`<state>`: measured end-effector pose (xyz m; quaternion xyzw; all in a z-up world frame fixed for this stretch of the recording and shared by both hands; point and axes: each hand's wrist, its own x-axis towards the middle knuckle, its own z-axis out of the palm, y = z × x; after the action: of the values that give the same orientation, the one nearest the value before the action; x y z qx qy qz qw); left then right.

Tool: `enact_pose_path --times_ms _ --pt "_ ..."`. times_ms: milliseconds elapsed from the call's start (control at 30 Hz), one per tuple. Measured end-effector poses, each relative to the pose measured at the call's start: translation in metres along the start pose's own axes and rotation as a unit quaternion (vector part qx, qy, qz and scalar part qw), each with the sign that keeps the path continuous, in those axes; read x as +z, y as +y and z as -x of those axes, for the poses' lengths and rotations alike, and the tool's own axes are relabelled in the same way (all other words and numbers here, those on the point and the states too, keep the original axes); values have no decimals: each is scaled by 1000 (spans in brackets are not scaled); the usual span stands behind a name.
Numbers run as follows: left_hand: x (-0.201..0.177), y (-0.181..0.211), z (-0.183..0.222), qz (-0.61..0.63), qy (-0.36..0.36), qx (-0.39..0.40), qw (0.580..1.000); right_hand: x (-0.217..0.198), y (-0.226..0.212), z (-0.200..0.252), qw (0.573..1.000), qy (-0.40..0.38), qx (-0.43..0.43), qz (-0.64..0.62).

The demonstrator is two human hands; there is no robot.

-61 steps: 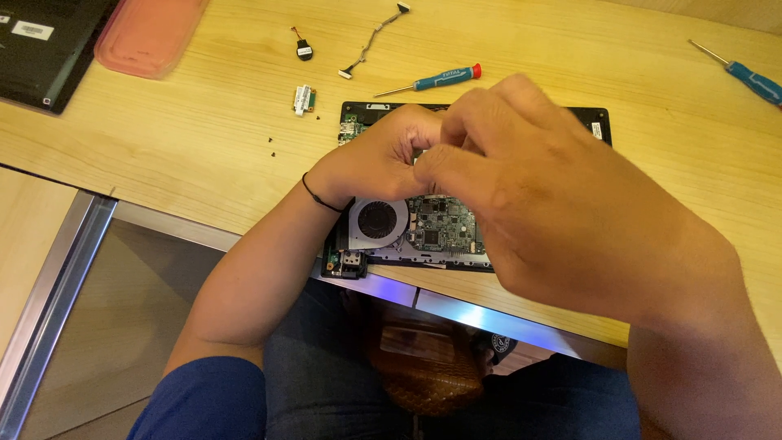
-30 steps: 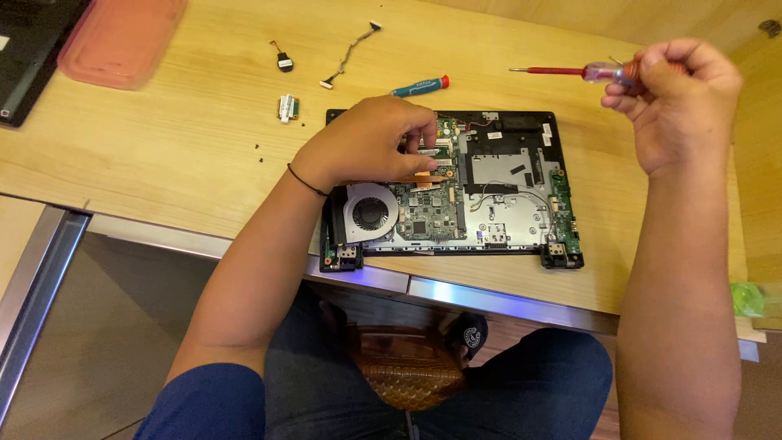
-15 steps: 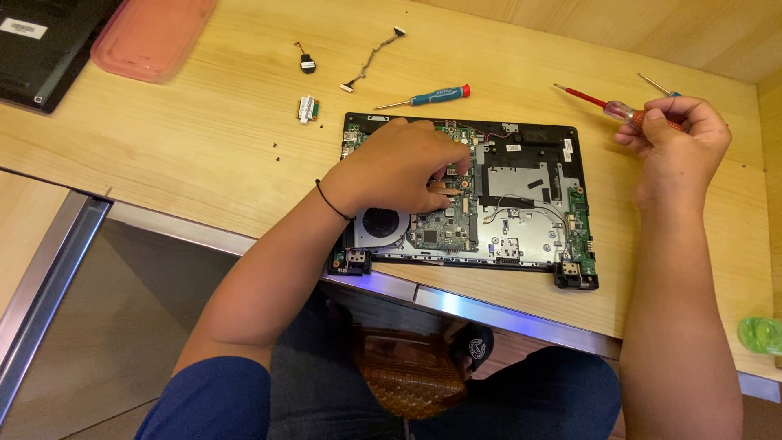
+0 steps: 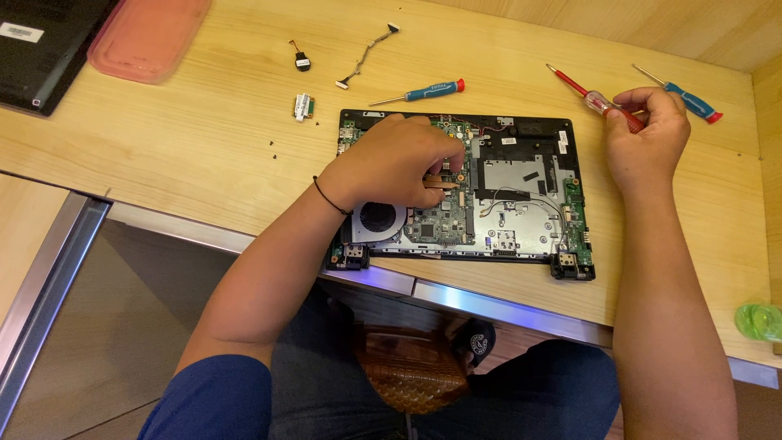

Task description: Removing the cooling fan and heatsink from a laptop motherboard using a screwdriver.

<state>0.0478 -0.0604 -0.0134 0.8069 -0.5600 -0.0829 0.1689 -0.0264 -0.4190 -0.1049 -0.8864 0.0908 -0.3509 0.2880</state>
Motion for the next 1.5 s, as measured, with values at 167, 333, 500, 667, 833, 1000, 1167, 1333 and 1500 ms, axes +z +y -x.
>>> enact_pose_path --times_ms 167,333,500,667,833,1000,1167,1333,1500 --pt "2 -1 0 -5 30 15 999 3 -12 2 998 5 -46 38" --pt "4 -4 0 -1 53 26 998 6 -28 2 983 -31 -82 161" --pt "-2 -7 2 39 89 54 994 9 -36 2 965 -47 -87 242" --pt "-14 -2 6 90 33 -5 995 12 -29 2 966 -43 -69 245" --pt "-18 1 8 156 2 -41 987 14 -33 6 952 -13 -35 304" --pt "-18 -5 9 195 2 -34 980 15 -36 4 951 -19 -31 306" --pt "-23 -7 11 272 -45 -44 960 15 -28 5 957 -5 -36 288" --pt "-17 -17 8 302 -41 -52 951 13 -32 6 957 -12 -28 288" --pt "-22 -17 10 359 -14 -56 931 14 -31 4 956 -10 -32 290"
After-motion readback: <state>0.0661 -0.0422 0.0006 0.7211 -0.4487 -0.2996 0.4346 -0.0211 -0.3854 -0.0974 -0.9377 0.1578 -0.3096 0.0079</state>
